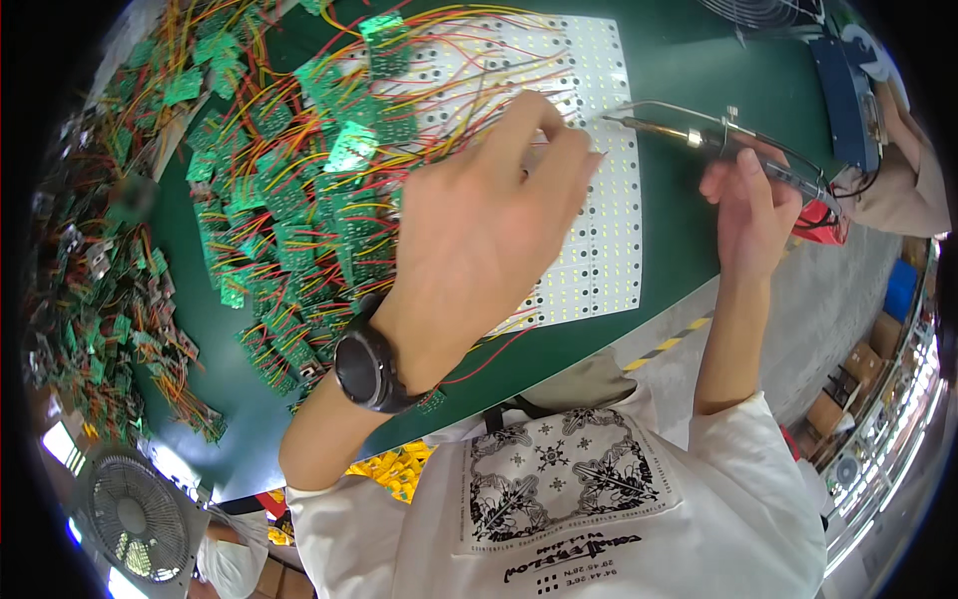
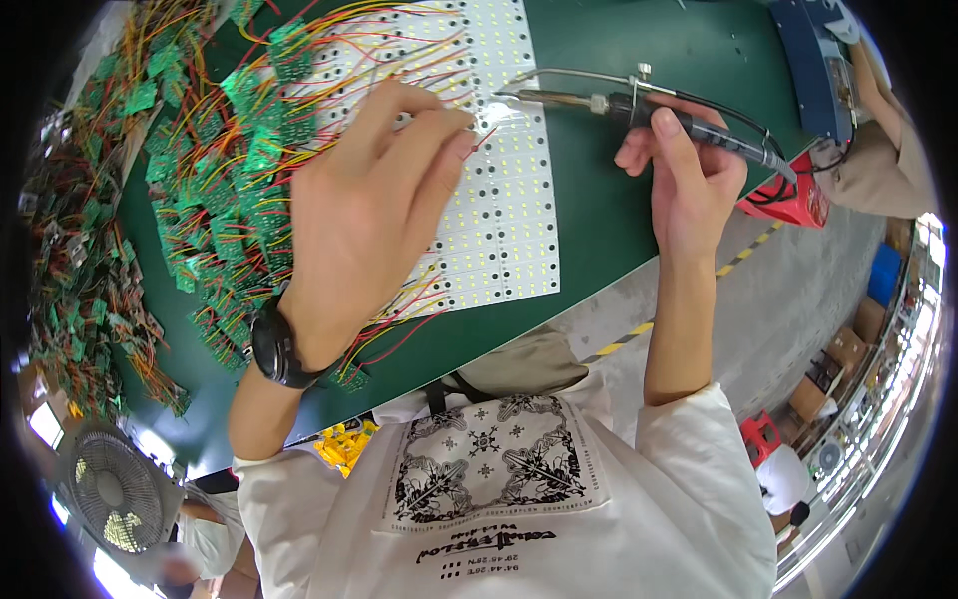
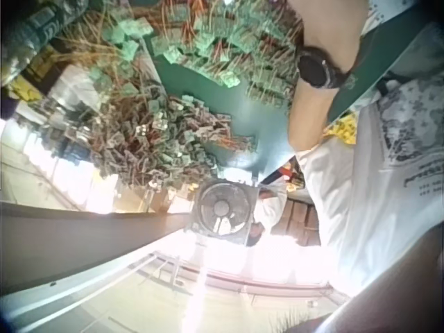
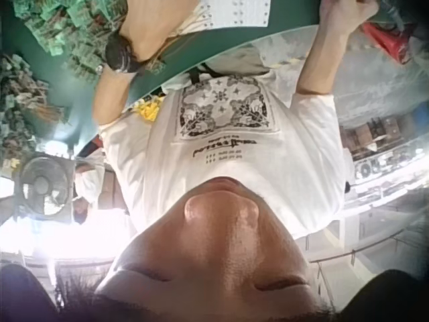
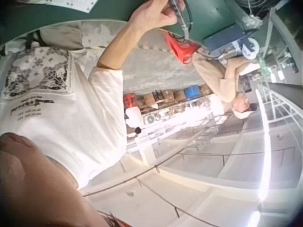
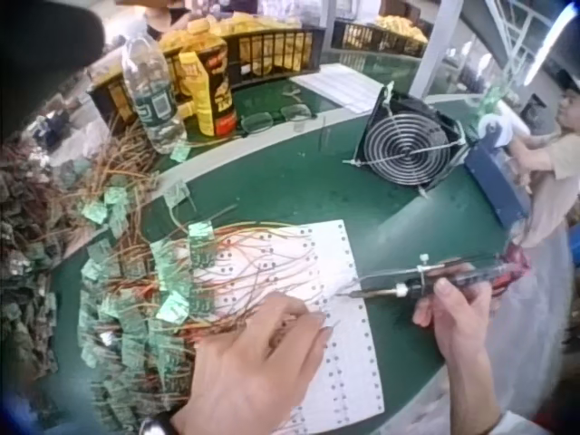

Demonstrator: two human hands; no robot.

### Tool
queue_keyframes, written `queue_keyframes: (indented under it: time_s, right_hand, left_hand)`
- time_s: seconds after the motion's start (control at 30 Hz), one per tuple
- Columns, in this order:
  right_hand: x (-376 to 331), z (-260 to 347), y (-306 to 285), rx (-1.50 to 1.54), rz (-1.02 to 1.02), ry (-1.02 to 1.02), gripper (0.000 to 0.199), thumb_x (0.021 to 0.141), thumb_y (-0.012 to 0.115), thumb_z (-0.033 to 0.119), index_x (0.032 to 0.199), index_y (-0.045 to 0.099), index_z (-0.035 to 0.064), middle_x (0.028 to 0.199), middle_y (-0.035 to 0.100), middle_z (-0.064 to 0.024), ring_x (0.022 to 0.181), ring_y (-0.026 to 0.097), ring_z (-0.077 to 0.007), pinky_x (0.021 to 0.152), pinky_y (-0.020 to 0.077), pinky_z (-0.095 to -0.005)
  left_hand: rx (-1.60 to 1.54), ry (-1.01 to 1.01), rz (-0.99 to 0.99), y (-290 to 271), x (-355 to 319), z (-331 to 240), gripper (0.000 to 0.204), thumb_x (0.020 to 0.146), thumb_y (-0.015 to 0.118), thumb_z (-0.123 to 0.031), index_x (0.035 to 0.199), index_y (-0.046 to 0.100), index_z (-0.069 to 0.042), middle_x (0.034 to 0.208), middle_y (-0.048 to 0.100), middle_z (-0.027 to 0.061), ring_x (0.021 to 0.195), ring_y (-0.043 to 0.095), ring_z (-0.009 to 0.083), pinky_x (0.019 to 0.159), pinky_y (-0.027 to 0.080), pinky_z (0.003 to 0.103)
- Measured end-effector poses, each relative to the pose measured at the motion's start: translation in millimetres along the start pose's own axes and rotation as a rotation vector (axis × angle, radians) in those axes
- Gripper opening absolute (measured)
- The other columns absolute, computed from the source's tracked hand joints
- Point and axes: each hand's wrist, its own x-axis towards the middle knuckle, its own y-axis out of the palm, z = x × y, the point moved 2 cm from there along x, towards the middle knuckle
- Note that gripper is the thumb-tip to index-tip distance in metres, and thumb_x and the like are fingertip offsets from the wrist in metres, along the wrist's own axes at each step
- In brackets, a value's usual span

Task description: The person solders small circuit boards to an LED panel using a soldering iron, attaching the wires of each small circuit board to the contacts on the panel one at a time.

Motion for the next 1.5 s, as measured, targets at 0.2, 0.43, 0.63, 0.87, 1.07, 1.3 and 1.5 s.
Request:
queue_keyframes:
  time_s: [0.2,0.43,0.63,0.87,1.07,1.3,1.5]
  right_hand:
    - [1,2,-3,-0.004,-0.02,0.015,0.026,0.086,0.06,0.011,0.103,0.057,-0.0082,0.071,0.061,-0.0129,0.058,0.057,-0.0177,0.052,0.0426,-0.0259]
    - [2,2,-6,-0.003,0.005,0.025,0.024,0.086,0.06,0.009,0.103,0.057,-0.0075,0.072,0.062,-0.0121,0.058,0.058,-0.017,0.053,0.0432,-0.0254]
    - [3,0,-5,0.001,0.023,0.016,0.024,0.086,0.06,0.008,0.103,0.057,-0.0076,0.073,0.062,-0.0122,0.058,0.059,-0.0167,0.053,0.0438,-0.0252]
    - [2,4,-2,-0.016,0.04,0.003,0.025,0.085,0.061,0.009,0.103,0.057,-0.0077,0.073,0.062,-0.0124,0.059,0.059,-0.0164,0.054,0.0442,-0.0246]
    - [2,2,-4,-0.007,0.044,-0.003,0.025,0.085,0.061,0.009,0.103,0.057,-0.0079,0.074,0.062,-0.0124,0.059,0.059,-0.0163,0.054,0.0442,-0.0246]
    - [2,2,-6,-0.013,0.049,0.007,0.025,0.085,0.061,0.01,0.103,0.057,-0.0075,0.073,0.062,-0.0117,0.059,0.06,-0.0159,0.054,0.044,-0.0247]
    - [2,2,-4,-0.035,0.033,0.0,0.025,0.084,0.063,0.01,0.102,0.057,-0.0073,0.072,0.062,-0.0109,0.059,0.06,-0.0154,0.054,0.0444,-0.0242]
  left_hand:
    - [-0.102,0.004,0.14,0,0,-3,0.01,0.08,0.065,-0.011,0.082,0.06,-0.002,0.076,0.058,0.0069,0.059,0.059,0.0251,0.05,0.046,0.033]
    - [-0.006,0.03,0.369,-7,2,-13,0.016,0.086,0.058,-0.018,0.078,0.058,-0.003,0.065,0.056,0.0113,0.054,0.056,0.0266,0.046,0.041,0.036]
    - [-0.006,0.11,0.094,2,1,-1,0.007,0.083,0.061,-0.009,0.082,0.061,-0.002,0.068,0.055,0.0084,0.051,0.053,0.0252,0.045,0.041,0.034]
    - [-0.032,0.014,0.083,0,0,1,0.011,0.076,0.068,-0.005,0.087,0.067,-0.004,0.07,0.058,0.0051,0.049,0.051,0.016,0.045,0.04,0.027]
    - [-0.023,0.044,0.087,4,1,-1,0.01,0.079,0.066,-0.008,0.087,0.064,-0.002,0.067,0.058,0.0087,0.049,0.052,0.0204,0.045,0.04,0.03]
    - [-0.03,-0.017,0.213,-1,3,-11,0.014,0.088,0.054,-0.012,0.077,0.055,-0.003,0.062,0.053,0.0114,0.048,0.049,0.027,0.044,0.037,0.035]
    - [0.067,0.053,0.149,5,2,-4,0.01,0.083,0.06,-0.011,0.077,0.057,-0.004,0.068,0.051,0.006,0.047,0.052,0.0235,0.042,0.039,0.034]
